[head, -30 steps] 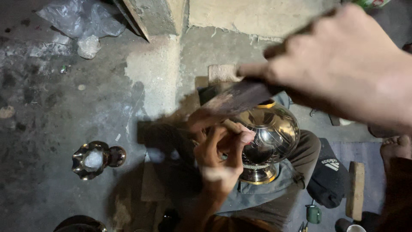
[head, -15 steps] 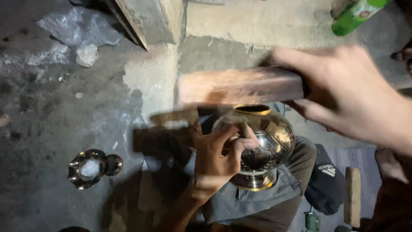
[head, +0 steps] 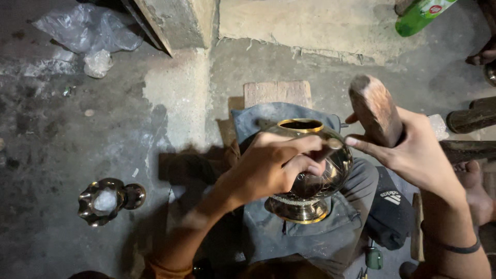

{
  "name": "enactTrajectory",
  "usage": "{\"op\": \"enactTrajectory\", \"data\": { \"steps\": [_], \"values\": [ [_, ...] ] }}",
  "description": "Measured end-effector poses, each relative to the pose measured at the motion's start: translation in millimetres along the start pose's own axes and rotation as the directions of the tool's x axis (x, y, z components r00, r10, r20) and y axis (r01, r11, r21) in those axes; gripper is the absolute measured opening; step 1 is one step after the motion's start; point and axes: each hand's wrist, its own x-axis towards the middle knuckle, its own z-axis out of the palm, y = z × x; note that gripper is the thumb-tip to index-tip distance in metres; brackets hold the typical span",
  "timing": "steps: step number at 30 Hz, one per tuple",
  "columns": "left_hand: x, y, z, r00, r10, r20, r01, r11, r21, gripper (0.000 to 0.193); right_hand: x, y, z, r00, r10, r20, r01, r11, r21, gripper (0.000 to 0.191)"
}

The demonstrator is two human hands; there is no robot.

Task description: The person uses a hammer and a metal punch to engrave a decorative pattern on a brass vessel. They repeatedly strike the punch against the vessel's surface to create a series of indentations.

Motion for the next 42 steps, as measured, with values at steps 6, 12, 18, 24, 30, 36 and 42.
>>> {"op": "enactTrajectory", "data": {
  "steps": [6, 12, 18, 24, 30, 36, 42],
  "values": [
    [12.6, -3.0, -9.4, 0.987, 0.069, 0.145, -0.046, 0.986, -0.158, 0.019, -0.8, -2.1, -20.5, 0.938, -0.305, -0.166, 0.274, 0.944, -0.185, 0.033],
    [14.7, -9.6, -6.6, 0.982, 0.043, 0.184, -0.011, 0.986, -0.169, 0.023, 0.3, 28.1, -21.7, 0.973, -0.147, -0.176, 0.201, 0.916, 0.347, 0.004],
    [15.3, -4.8, -8.4, 0.969, 0.009, 0.246, -0.002, 1.000, -0.028, 0.017, 3.1, 34.7, -37.1, 0.761, -0.640, 0.107, 0.546, 0.543, -0.638, 0.025],
    [18.9, 1.2, -15.2, 0.966, 0.079, 0.246, -0.068, 0.996, -0.055, 0.018, -23.9, 39.3, -25.3, 0.970, -0.122, -0.211, 0.073, 0.971, -0.227, 0.048],
    [-4.3, -0.2, -15.0, 0.986, 0.114, -0.124, -0.142, 0.960, -0.240, 0.013, -53.2, 71.4, 13.5, 0.960, -0.035, -0.277, 0.042, 0.999, 0.021, 0.032],
    [-34.3, 0.4, 10.0, 0.930, -0.139, -0.342, -0.047, 0.874, -0.483, 0.013, -64.2, 156.1, 108.3, 0.635, 0.320, -0.703, 0.053, 0.890, 0.453, 0.028],
    [-34.4, 12.8, 28.6, 0.873, -0.175, -0.455, -0.036, 0.908, -0.417, 0.008, -79.8, 173.7, 121.9, 0.770, 0.457, -0.446, -0.069, 0.754, 0.654, 0.020]
  ]
}}
